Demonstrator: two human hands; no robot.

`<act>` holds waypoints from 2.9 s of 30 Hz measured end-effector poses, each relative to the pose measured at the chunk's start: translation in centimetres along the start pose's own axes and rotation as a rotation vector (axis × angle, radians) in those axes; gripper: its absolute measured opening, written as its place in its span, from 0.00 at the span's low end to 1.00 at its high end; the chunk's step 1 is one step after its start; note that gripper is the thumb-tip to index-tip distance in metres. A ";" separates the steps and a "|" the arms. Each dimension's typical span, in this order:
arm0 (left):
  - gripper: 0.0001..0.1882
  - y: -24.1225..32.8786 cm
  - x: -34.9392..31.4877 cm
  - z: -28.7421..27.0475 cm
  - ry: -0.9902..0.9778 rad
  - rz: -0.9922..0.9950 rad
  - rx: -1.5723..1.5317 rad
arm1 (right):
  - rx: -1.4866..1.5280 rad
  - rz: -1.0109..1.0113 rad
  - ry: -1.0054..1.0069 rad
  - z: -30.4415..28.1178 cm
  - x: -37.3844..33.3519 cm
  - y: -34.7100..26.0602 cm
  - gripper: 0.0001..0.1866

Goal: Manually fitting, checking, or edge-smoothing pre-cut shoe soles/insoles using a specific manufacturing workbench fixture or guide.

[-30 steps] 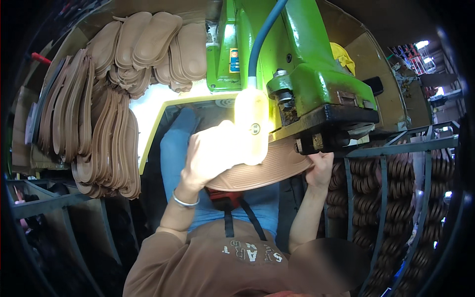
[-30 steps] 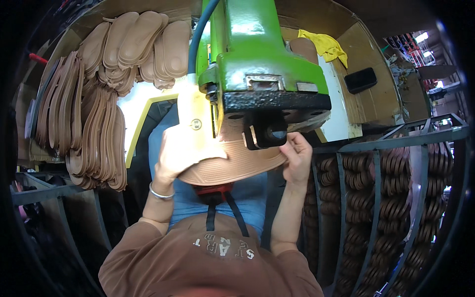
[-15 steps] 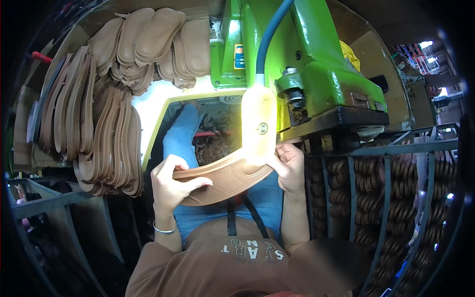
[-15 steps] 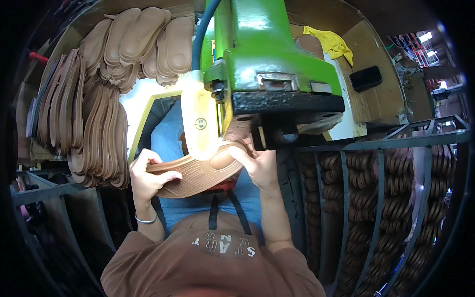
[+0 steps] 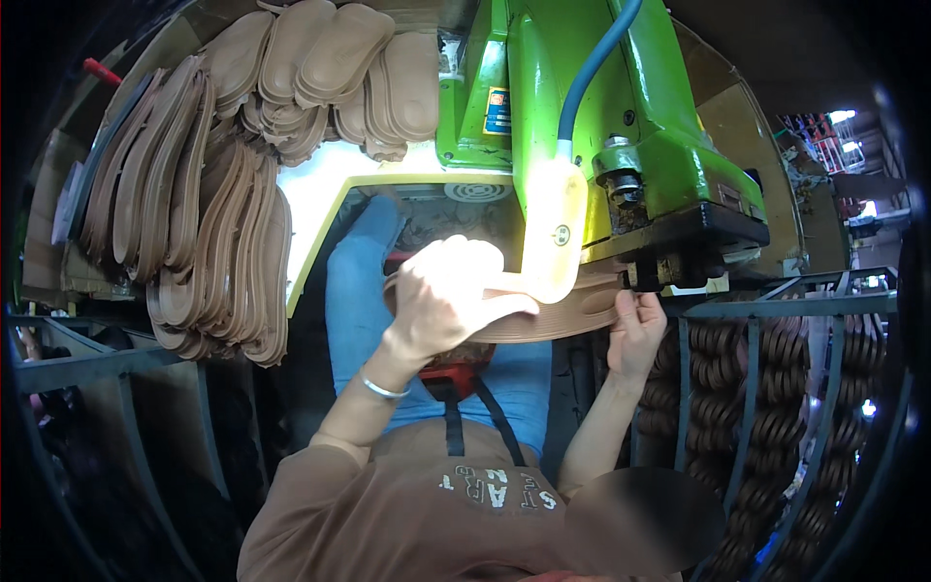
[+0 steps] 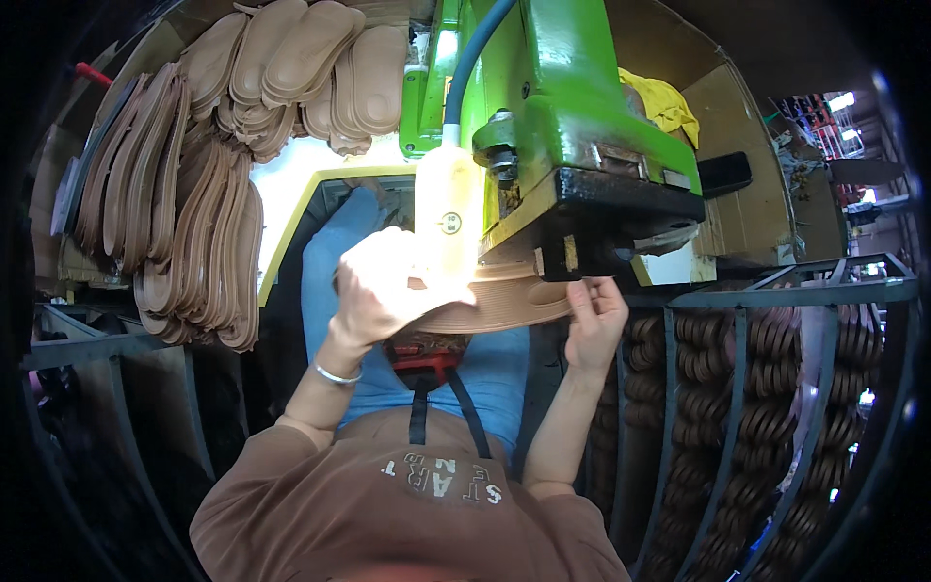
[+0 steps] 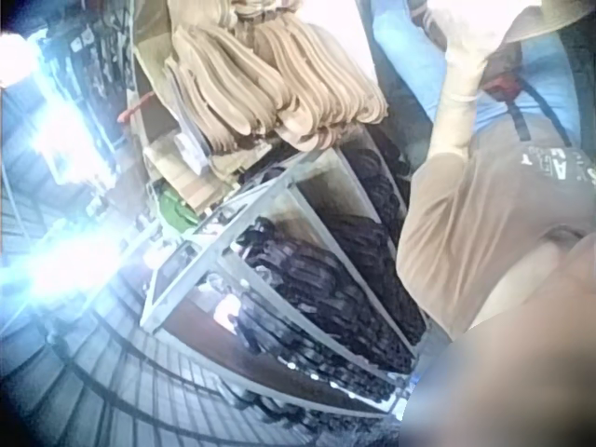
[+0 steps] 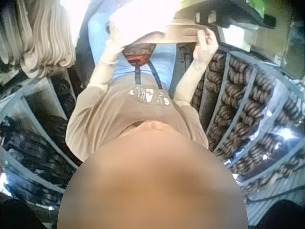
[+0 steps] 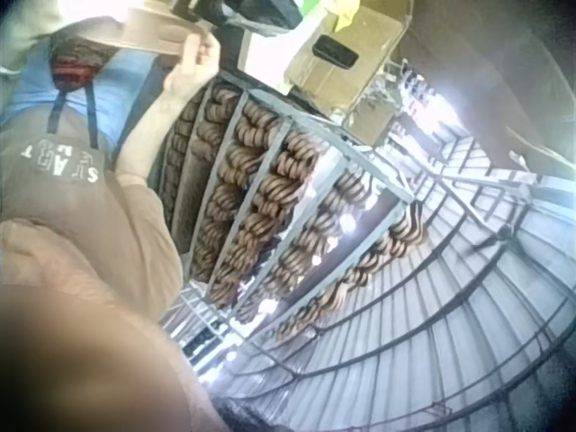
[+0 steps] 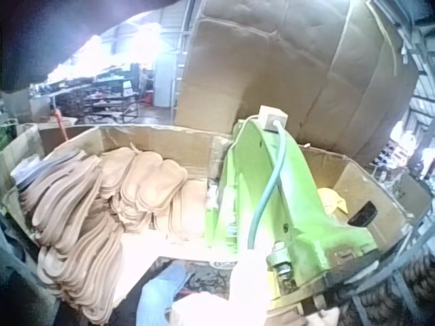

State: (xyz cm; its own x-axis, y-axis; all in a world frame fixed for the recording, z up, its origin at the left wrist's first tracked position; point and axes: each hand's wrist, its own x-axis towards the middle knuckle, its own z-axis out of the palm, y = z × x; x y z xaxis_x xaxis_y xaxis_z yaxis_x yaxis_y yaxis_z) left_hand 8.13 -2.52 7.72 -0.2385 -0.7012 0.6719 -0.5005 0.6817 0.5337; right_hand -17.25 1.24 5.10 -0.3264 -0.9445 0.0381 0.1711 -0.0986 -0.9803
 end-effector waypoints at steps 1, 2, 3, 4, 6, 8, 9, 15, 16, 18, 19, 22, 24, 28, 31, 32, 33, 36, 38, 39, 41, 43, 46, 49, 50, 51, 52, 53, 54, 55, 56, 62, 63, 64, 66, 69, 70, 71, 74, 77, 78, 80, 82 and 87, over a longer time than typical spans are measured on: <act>0.19 -0.2 0.4 0.8 0.004 0.003 -0.002 | 0.018 0.010 0.011 -0.8 0.4 -0.3 0.04; 0.17 -0.6 0.6 1.7 0.040 0.040 -0.073 | 0.015 0.003 0.006 -1.3 0.7 -0.6 0.03; 0.15 -0.6 0.8 2.5 0.072 0.078 -0.150 | 0.011 -0.003 0.008 -1.7 0.8 -0.9 0.02; 0.13 -0.5 0.8 2.8 0.059 0.022 -0.197 | 0.010 -0.007 0.010 -1.9 0.8 -1.0 0.02; 0.13 -0.7 0.9 2.7 0.076 0.049 -0.196 | 0.042 0.013 0.039 -1.8 0.8 -1.1 0.02; 0.13 -1.4 0.5 2.0 0.066 0.078 -0.125 | 0.059 0.043 0.026 -1.0 0.3 -1.2 0.04; 0.13 -2.0 0.2 1.5 0.039 0.087 -0.060 | 0.074 0.073 0.012 -0.2 -0.1 -1.1 0.05; 0.28 -2.8 -3.6 -2.4 -0.041 -0.486 -0.179 | 0.033 0.153 -0.131 3.5 -1.4 1.5 0.09; 0.28 -2.8 -4.7 -2.6 -0.046 -0.531 -0.190 | 0.050 0.085 -0.096 4.4 -1.4 2.1 0.10; 0.26 -3.0 -7.8 -2.4 -0.046 -0.647 -0.256 | 0.106 0.152 -0.136 5.1 -1.5 1.3 0.12; 0.24 -2.7 -8.9 -2.1 -0.043 -0.635 -0.261 | 0.123 0.152 -0.132 5.8 -1.4 1.1 0.11; 0.21 -0.7 -10.1 0.5 -0.067 -0.677 -0.362 | 0.135 0.038 -0.111 7.7 -1.1 0.7 0.10; 0.17 1.3 -9.0 2.6 -0.071 -0.779 -0.535 | 0.051 0.088 -0.123 7.2 -1.4 0.9 0.17; 0.14 1.5 -6.0 5.8 -0.108 -0.724 -0.734 | -0.079 -0.021 -0.095 4.7 -2.2 2.5 0.22; 0.12 0.9 -5.2 6.8 -0.186 -0.619 -0.577 | -0.106 0.037 -0.130 2.8 -4.8 3.4 0.28; 0.12 0.7 -5.2 7.3 -0.193 -0.645 -0.600 | -0.069 0.079 -0.171 2.3 -6.6 4.7 0.29; 0.11 0.6 -5.1 7.6 -0.199 -0.671 -0.623 | -0.141 0.270 -0.316 0.8 -8.5 6.2 0.28; 0.10 0.5 -6.5 8.1 -0.168 -0.687 -0.630 | -0.065 0.523 -0.415 -0.7 -13.8 8.9 0.23; 0.11 1.0 -6.8 8.1 -0.093 -0.727 -0.697 | -0.012 0.563 -0.341 -2.8 -14.8 9.3 0.22; 0.11 1.3 -6.9 7.8 -0.097 -0.731 -0.693 | 0.039 0.592 -0.270 -3.9 -14.9 9.1 0.21; 0.12 1.6 -7.2 7.7 -0.067 -0.801 -0.787 | 0.081 0.526 -0.130 -6.6 -14.6 8.8 0.17; 0.12 2.2 -6.8 7.4 -0.033 -0.820 -0.840 | 0.093 0.416 -0.031 -8.6 -13.1 7.6 0.13; 0.14 2.7 -6.0 6.7 0.006 -0.804 -0.899 | 0.137 0.287 0.153 -9.1 -9.9 5.2 0.12; 0.13 2.2 -5.6 6.0 0.035 -0.697 -0.792 | 0.064 0.206 0.190 -8.3 -6.2 3.1 0.14; 0.11 1.9 -5.6 5.6 0.057 -0.623 -0.679 | 0.044 0.208 0.170 -7.7 -5.3 2.6 0.14; 0.11 1.1 -5.9 5.3 0.058 -0.622 -0.678 | 0.024 0.209 0.154 -7.1 -4.6 2.5 0.15; 0.14 0.1 -6.4 4.5 0.052 -0.694 -0.766 | 0.027 0.211 0.152 -6.4 -4.2 2.5 0.15; 0.17 -0.7 -6.7 3.8 0.046 -0.767 -0.852 | 0.066 0.185 0.129 -5.5 -4.0 2.7 0.15; 0.18 -1.2 -6.5 2.9 0.128 -0.813 -0.959 | 0.110 0.162 0.103 -4.3 -3.8 3.0 0.15; 0.20 -1.5 -6.2 2.0 0.210 -0.857 -1.065 | 0.075 0.135 0.064 -3.2 -3.8 3.0 0.14; 0.20 -2.1 -6.5 1.4 0.258 -0.885 -1.142 | 0.005 0.081 0.035 -2.6 -3.9 3.2 0.14; 0.22 -2.7 -8.9 0.4 0.344 -0.901 -1.224 | -0.260 0.018 -0.099 -1.9 -5.3 6.7 0.13; 0.21 -2.5 -8.7 0.7 0.341 -0.896 -1.231 | -0.323 0.042 -0.143 -2.7 -5.7 8.0 0.13; 0.20 -2.0 -8.5 1.5 0.339 -0.915 -1.195 | -0.475 0.073 -0.241 -3.4 -6.2 8.5 0.12; 0.19 -0.7 -7.6 3.3 0.224 -0.859 -1.052 | -0.539 0.174 -0.392 -4.2 -7.8 10.7 0.11; 0.16 1.0 -5.7 4.8 0.130 -0.754 -0.953 | -0.412 0.344 -0.445 -2.3 -10.3 12.6 0.11; 0.16 1.1 -5.4 5.6 0.137 -0.737 -0.947 | -0.396 0.395 -0.487 -1.7 -10.9 12.9 0.11; 0.16 1.2 -5.0 5.9 0.143 -0.731 -0.961 | -0.388 0.422 -0.525 -1.1 -11.4 12.9 0.11; 0.22 1.7 -3.2 6.0 0.012 -0.693 -0.654 | -0.231 0.494 -0.498 0.5 -12.4 13.2 0.11; 0.21 1.5 -2.3 6.3 -0.028 -0.621 -0.478 | -0.131 0.509 -0.469 1.4 -12.8 12.5 0.12; 0.21 1.3 -2.4 6.5 -0.024 -0.620 -0.478 | -0.119 0.521 -0.471 1.5 -12.9 12.1 0.12; 0.20 0.5 -3.0 6.9 -0.055 -0.631 -0.576 | -0.108 0.535 -0.475 1.6 -13.5 11.4 0.12; 0.18 0.4 -3.1 6.6 -0.026 -0.629 -0.609 | -0.137 0.521 -0.500 1.3 -13.9 10.8 0.13; 0.15 -0.4 -4.4 4.2 0.219 -0.534 -0.630 | -0.294 0.514 -0.670 -1.7 -13.1 8.6 0.12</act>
State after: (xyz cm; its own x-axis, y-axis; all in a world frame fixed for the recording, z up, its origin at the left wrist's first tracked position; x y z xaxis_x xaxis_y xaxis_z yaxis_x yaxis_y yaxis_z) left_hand 5.92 -0.60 2.40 0.0963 -0.9494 0.2989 0.0713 0.3061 0.9493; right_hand -13.15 13.27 -4.13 0.3527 -0.8437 -0.4046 -0.1286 0.3845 -0.9141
